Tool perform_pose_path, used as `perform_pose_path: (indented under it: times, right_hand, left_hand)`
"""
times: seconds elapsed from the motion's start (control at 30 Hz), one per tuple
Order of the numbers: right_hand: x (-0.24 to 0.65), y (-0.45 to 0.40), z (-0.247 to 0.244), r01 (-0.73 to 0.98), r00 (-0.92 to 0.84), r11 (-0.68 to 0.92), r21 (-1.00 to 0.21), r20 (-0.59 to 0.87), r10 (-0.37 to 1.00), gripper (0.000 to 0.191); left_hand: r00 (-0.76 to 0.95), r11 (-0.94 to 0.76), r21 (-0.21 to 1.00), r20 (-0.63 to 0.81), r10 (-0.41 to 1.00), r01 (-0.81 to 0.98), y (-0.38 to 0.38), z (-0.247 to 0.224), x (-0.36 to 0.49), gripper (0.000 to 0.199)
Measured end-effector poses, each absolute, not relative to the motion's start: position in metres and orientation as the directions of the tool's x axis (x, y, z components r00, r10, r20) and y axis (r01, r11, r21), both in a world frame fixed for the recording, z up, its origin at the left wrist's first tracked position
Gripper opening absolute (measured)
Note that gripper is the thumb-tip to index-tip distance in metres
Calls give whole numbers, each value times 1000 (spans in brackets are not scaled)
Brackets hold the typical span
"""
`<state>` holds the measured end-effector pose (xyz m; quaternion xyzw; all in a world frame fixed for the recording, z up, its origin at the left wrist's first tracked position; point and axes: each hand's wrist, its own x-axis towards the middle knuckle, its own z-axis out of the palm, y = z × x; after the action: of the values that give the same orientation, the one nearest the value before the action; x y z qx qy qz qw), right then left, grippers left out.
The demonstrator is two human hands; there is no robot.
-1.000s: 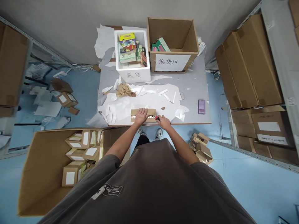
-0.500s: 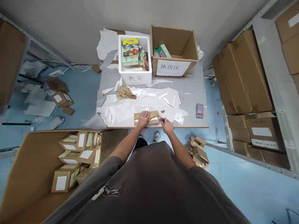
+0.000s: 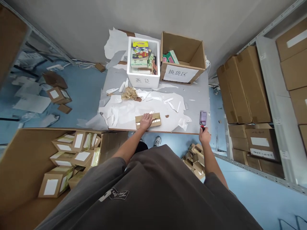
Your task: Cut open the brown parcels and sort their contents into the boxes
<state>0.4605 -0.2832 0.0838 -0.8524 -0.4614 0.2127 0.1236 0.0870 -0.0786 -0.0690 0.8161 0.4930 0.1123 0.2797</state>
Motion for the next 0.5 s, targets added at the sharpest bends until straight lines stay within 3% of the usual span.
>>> perform_pose_path:
  times: [0.1, 0.2, 0.37, 0.5]
  right_hand:
    - [441, -278, 59, 660, 641, -713, -236, -318, 699, 21]
    - [379, -251, 24, 772, 427, -576, -267, -454, 782, 31]
    - [310, -203, 6, 883, 167, -358, -302, -510, 843, 33]
    - [292, -177, 4, 914, 73, -264, -308, -515, 854, 36]
  left_hand:
    - [495, -358, 583, -88, 865, 729, -77, -68, 87, 53]
    - [495, -364, 569, -88, 864, 737, -78, -67, 87, 53]
    - [493, -372, 536, -97, 865, 758, -79, -66, 86, 54]
    - [502, -383, 537, -91, 860, 752, -81, -67, 85, 53]
